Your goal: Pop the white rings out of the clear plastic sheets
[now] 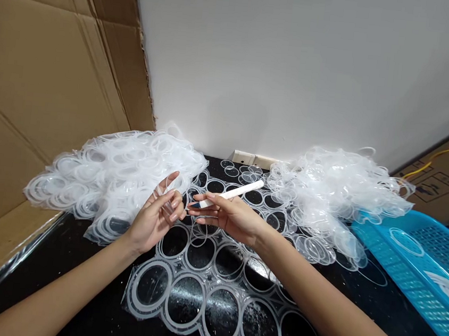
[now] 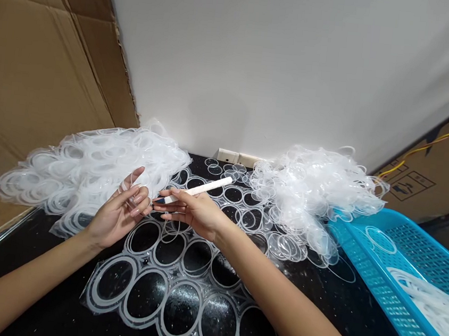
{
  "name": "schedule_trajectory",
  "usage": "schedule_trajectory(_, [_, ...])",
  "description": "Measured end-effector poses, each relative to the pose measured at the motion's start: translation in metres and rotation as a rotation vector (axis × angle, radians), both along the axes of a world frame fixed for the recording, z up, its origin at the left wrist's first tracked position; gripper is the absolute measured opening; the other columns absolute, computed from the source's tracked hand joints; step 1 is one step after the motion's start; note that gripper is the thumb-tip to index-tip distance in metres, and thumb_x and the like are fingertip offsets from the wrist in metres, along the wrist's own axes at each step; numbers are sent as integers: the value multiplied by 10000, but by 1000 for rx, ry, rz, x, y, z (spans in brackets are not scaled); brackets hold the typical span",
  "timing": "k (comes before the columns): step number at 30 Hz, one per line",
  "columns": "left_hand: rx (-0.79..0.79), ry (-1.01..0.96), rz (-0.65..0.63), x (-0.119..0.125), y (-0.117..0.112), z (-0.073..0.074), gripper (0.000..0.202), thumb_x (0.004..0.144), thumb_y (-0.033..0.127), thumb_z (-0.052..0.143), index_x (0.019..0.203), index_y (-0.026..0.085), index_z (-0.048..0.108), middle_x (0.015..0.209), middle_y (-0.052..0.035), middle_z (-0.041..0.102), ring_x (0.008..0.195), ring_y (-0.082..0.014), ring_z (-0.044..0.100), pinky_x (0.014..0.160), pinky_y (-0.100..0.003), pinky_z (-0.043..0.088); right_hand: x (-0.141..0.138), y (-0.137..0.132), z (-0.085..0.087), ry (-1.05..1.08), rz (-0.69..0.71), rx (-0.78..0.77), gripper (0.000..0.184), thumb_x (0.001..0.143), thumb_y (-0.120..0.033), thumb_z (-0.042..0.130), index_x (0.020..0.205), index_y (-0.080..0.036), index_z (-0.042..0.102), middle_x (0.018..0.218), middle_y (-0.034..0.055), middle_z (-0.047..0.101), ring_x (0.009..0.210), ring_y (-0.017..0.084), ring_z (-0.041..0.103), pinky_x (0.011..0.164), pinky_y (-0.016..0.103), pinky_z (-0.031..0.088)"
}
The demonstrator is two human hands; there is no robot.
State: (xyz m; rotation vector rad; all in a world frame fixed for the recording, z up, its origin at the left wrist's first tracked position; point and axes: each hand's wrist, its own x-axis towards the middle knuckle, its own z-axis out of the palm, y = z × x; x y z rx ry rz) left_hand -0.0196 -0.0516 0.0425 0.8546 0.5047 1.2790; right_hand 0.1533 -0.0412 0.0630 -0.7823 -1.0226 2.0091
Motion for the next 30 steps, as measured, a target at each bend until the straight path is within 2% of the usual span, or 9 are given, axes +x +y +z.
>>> schedule_trajectory(11, [13,36,0,0,0,-2,353,825,189,512,1165,275,473,586,75,469,444,-39,419,561,-195,446,0,0,-3,21,3,18,200,798,-278,578,889,-111,642,833,104,684,833,167,648,715,252,502])
schedule_trajectory(14, [9,39,3,0,0,-3,366,820,197,524,1173,276,468,583,76,470,446,-40,421,561,-194,450,-1,-2,-4,30,11,43,229,798,-288,581,934,-112,635,824,107,680,835,166,644,723,261,495])
schedule_trajectory(19, [12,41,-6,0,0,-4,361,827,190,512,1175,279,473,592,73,476,452,-36,437,562,-182,453,-4,-5,-5,76,7,82,295,799,-293,581,1064,-165,602,806,64,663,794,137,634,689,251,482])
schedule_trajectory(25, [57,52,-12,1,0,-4,395,834,188,498,1206,311,446,641,62,498,460,-36,448,564,-197,444,-8,-6,-9,80,-63,169,311,800,-298,574,1098,-213,602,763,26,634,724,101,593,667,248,465])
schedule_trajectory(30, [80,80,0,1,-1,-4,435,822,187,517,1216,349,432,777,46,536,448,-20,444,536,-199,429,-8,-3,-11,48,-135,207,304,773,-309,600,1063,-218,618,798,24,635,693,93,572,679,262,465])
